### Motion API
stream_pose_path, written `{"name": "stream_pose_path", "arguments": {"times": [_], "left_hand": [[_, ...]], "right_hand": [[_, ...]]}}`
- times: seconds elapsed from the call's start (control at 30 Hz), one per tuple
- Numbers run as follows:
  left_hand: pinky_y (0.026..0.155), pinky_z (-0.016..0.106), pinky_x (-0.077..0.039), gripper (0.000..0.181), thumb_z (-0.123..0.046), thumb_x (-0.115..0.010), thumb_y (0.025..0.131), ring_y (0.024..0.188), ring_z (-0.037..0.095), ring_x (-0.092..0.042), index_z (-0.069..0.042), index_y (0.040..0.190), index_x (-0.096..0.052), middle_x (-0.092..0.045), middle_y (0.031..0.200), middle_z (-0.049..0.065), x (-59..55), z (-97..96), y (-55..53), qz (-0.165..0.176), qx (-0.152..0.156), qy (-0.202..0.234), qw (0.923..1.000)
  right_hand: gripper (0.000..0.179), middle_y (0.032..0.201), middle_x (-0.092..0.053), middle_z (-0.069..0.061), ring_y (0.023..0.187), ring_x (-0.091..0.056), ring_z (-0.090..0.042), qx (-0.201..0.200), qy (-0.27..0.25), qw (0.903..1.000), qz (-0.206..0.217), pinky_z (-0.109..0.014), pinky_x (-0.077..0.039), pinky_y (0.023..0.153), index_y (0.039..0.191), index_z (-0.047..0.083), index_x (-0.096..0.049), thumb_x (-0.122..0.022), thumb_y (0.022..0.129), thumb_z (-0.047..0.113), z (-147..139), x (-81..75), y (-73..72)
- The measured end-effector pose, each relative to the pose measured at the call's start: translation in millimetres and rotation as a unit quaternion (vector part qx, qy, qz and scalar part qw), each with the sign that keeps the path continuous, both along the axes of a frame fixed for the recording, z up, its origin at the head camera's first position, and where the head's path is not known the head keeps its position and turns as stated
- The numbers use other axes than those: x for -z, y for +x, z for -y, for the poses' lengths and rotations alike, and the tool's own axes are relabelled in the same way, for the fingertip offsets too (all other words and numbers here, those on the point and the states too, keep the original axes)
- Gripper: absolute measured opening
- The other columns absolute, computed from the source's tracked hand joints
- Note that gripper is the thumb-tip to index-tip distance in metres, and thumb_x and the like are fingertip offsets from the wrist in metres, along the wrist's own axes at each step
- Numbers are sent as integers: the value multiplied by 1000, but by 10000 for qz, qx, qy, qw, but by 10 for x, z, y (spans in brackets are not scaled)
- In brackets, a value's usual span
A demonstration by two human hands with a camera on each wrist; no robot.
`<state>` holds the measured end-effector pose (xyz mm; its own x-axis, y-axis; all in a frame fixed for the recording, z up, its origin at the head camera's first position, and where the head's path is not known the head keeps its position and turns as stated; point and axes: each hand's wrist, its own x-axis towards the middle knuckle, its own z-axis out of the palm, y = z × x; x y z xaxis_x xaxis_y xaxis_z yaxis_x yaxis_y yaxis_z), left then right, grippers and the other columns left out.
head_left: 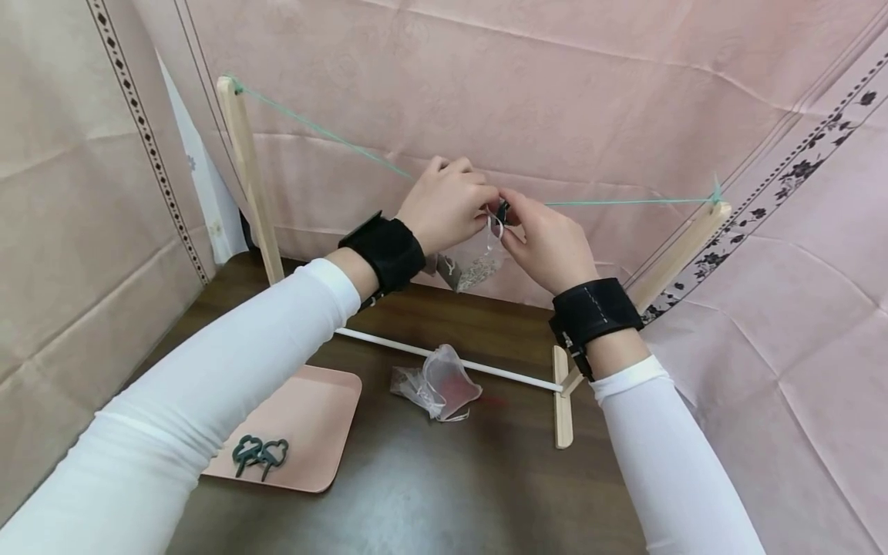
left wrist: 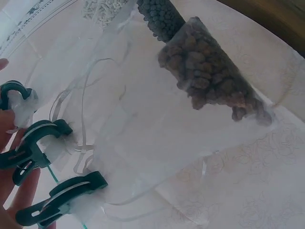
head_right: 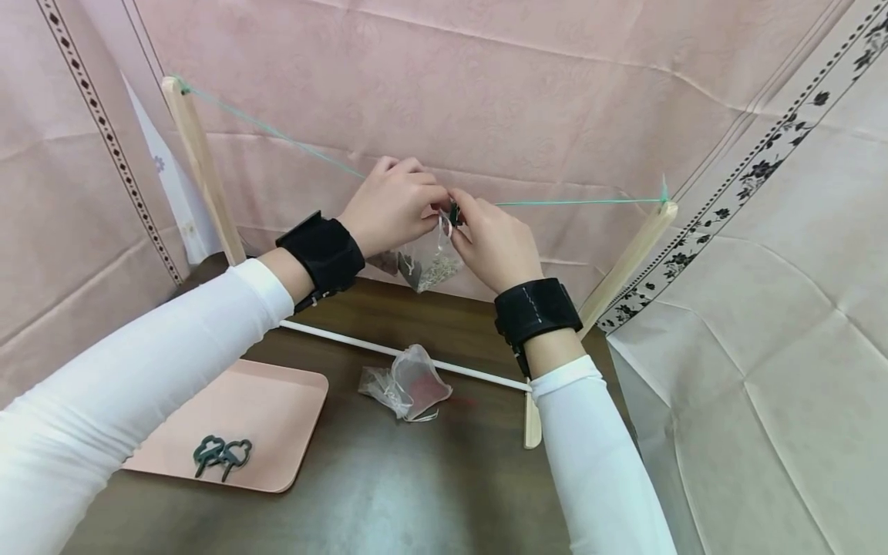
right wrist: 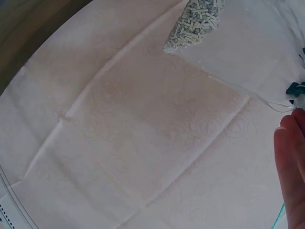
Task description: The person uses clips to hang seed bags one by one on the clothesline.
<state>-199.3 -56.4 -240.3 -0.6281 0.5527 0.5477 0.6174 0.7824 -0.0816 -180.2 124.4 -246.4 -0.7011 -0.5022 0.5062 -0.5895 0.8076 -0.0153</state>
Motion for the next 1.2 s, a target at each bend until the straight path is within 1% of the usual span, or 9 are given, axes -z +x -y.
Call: {"name": "stream_pose_path", "arguments": {"times": [0.13,0.33,0.43,0.57,0.63,0.73,0.87,1.1,1.2], "left_hand": [[91,40,-28,17,-26,-58,85,107,19,-43,-22,100,-64,-59,105,-4,20,41,33,-116,-70,-26,9999],[98,42,-22,32,-35,-51,88,123,21,-30,-20,116,-56,-48,124,2,65,123,93,-105,-218,217,9995],[100,44,-20,41,-41,-49,88,129,23,-21,-21,124,-50,-39,133,5,106,180,106,-216,-236,324,9990],[101,47,-18,52,-45,-49,87,133,25,-12,-21,133,-41,-28,141,9,162,259,125,-332,-205,396,9985],[102,48,-17,58,-47,-50,86,134,26,-8,-21,136,-37,-23,144,9,186,299,143,-378,-193,376,9984],[102,49,-16,65,-52,-51,84,134,26,-4,-22,139,-32,-17,146,9,232,353,179,-485,-154,296,9983],[102,50,-13,73,-56,-51,81,135,26,0,-23,141,-26,-10,148,8,306,430,254,-536,-65,268,9982],[100,53,-12,77,-52,-55,81,135,25,3,-24,143,-18,-4,149,6,500,596,450,-203,-177,538,9982],[100,54,-11,79,-52,-56,80,134,27,3,-23,143,-19,-3,149,7,602,667,510,-305,-94,625,9975]], "right_hand": [[53,99,-61,-4,79,-58,-18,94,-49,9999,84,-36,-44,60,137,17,-35,-54,87,26,6,36,7],[74,112,-59,-5,75,-57,-17,238,-378,9982,401,-37,-44,60,144,25,-6,-51,88,41,-11,169,67],[78,121,-54,-6,88,-58,-20,264,-562,9972,407,-41,-46,65,144,26,0,-50,87,45,-4,267,96],[80,129,-48,-7,109,-50,-23,252,-738,9963,357,-44,-44,78,144,23,-1,-51,86,46,8,385,141],[79,131,-46,-7,114,-47,-24,231,-800,9961,285,-44,-42,84,144,21,-2,-51,87,46,7,434,163],[77,132,-45,-8,117,-44,-26,218,-856,9960,131,-44,-36,92,144,20,-3,-50,88,44,-8,511,195],[76,135,-41,-8,120,-40,-28,168,-877,9960,15,-44,-30,97,144,18,-7,-53,88,40,-37,637,243],[74,134,-39,-15,124,-33,-29,304,-534,9981,-12,-46,-24,100,144,15,-11,-49,88,44,-132,940,382],[73,136,-36,-14,126,-31,-28,394,-502,9979,98,-46,-20,101,144,17,-10,-46,88,48,-163,1053,448]]}}
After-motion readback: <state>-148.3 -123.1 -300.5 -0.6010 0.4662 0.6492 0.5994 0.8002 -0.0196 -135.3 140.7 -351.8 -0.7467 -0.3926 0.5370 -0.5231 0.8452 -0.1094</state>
